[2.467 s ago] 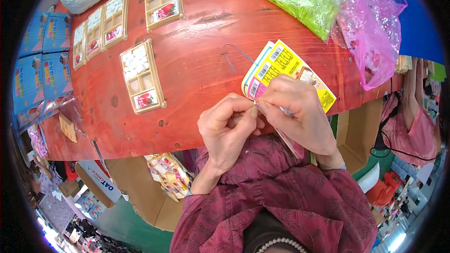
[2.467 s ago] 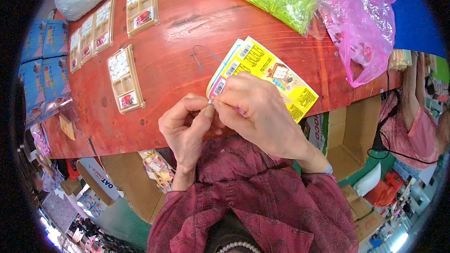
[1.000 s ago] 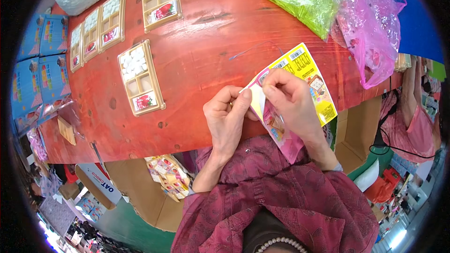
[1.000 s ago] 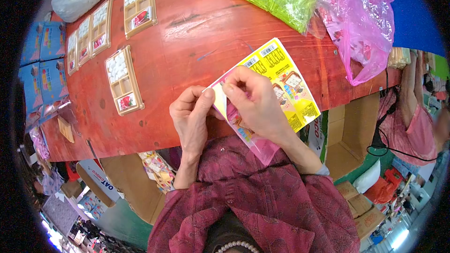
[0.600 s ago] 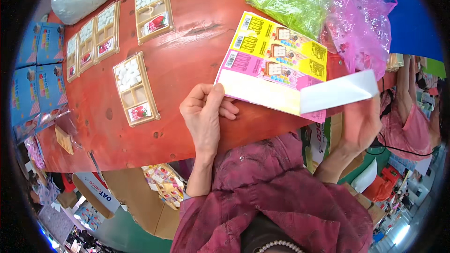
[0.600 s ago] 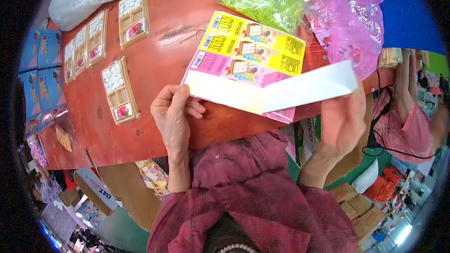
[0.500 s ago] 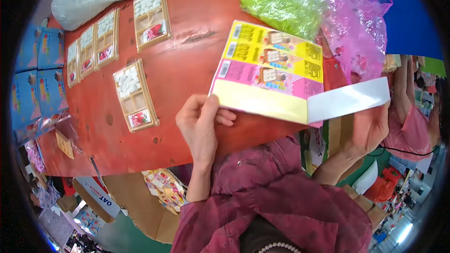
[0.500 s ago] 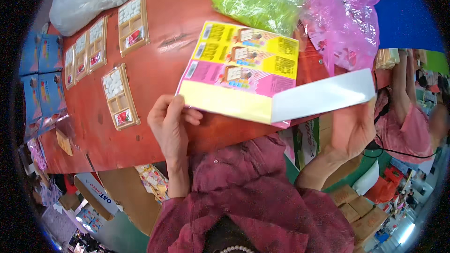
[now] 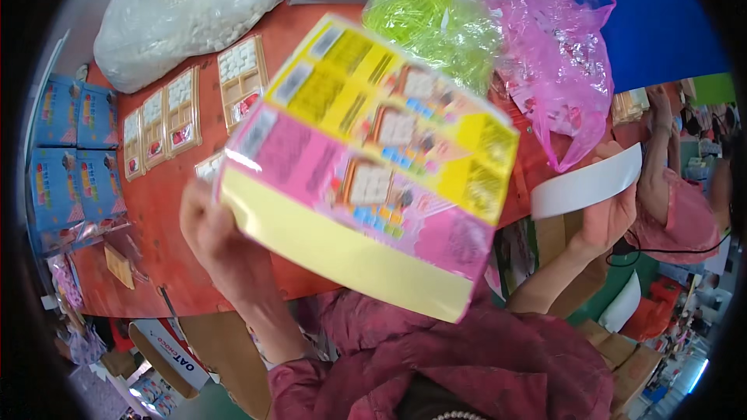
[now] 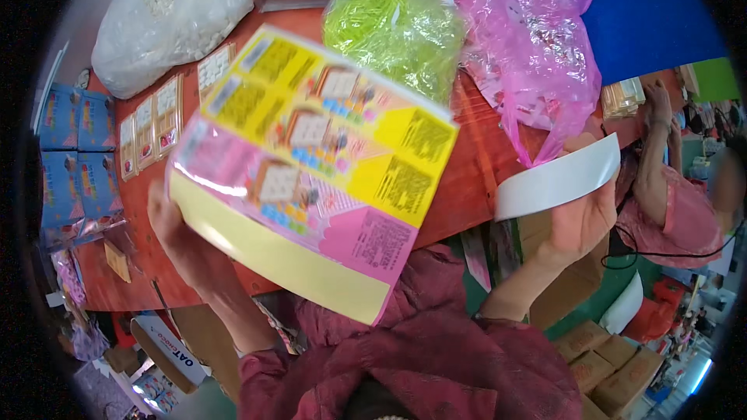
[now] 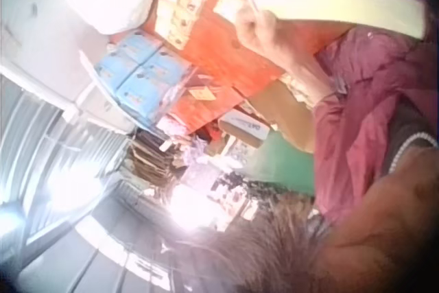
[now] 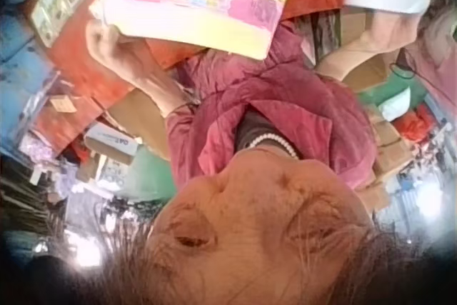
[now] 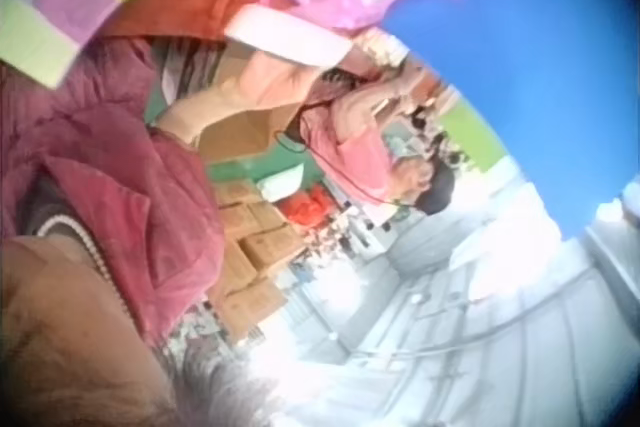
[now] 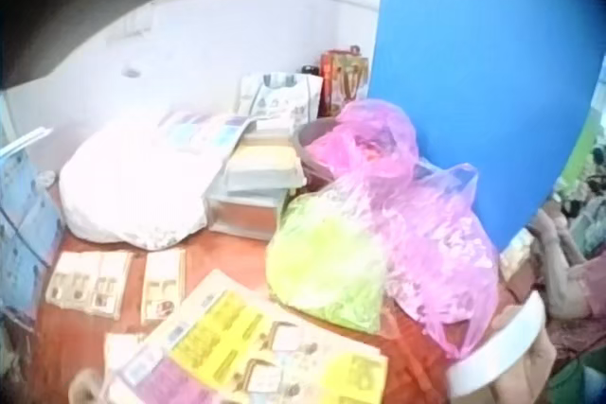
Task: Manually applying paper labels and adhesive to seal plastic trays filled with small toy components.
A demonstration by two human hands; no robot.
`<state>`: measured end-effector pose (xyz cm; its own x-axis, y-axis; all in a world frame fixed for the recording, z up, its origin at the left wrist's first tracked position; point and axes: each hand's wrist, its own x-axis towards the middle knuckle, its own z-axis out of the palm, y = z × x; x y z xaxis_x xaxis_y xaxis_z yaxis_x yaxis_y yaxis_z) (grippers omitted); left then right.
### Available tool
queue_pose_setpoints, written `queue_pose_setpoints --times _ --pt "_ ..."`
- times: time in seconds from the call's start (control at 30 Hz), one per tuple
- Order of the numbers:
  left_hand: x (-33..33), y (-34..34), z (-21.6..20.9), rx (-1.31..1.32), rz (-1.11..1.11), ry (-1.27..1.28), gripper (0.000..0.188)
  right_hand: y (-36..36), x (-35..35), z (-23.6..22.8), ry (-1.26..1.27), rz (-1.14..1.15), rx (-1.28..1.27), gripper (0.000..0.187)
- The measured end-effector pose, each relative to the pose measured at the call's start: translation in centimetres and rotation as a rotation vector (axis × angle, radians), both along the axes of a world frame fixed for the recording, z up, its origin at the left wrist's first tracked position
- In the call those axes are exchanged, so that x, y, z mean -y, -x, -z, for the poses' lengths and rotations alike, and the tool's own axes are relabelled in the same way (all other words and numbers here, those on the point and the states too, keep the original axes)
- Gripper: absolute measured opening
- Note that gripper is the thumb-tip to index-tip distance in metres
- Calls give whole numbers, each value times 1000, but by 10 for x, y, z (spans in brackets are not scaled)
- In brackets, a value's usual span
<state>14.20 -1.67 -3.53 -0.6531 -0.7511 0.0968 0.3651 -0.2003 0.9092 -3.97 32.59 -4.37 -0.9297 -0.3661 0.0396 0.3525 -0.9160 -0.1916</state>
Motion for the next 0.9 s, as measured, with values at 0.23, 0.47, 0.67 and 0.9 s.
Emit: queue_pose_setpoints --times 0.23,0.47,0.67,0.9 --pt "18 147 -16 -125 281 33 13 -3 6 -5 98 -11 43 15" --pt "-2 162 18 385 268 167 37 -12 7 7 -34 70 64 18" --pt "3 61 20 599 -95 704 33 -16 25 2 74 -85 101 18" --pt "42 -63 68 1127 -303 1123 43 -17 62 4 80 -249 80 18"
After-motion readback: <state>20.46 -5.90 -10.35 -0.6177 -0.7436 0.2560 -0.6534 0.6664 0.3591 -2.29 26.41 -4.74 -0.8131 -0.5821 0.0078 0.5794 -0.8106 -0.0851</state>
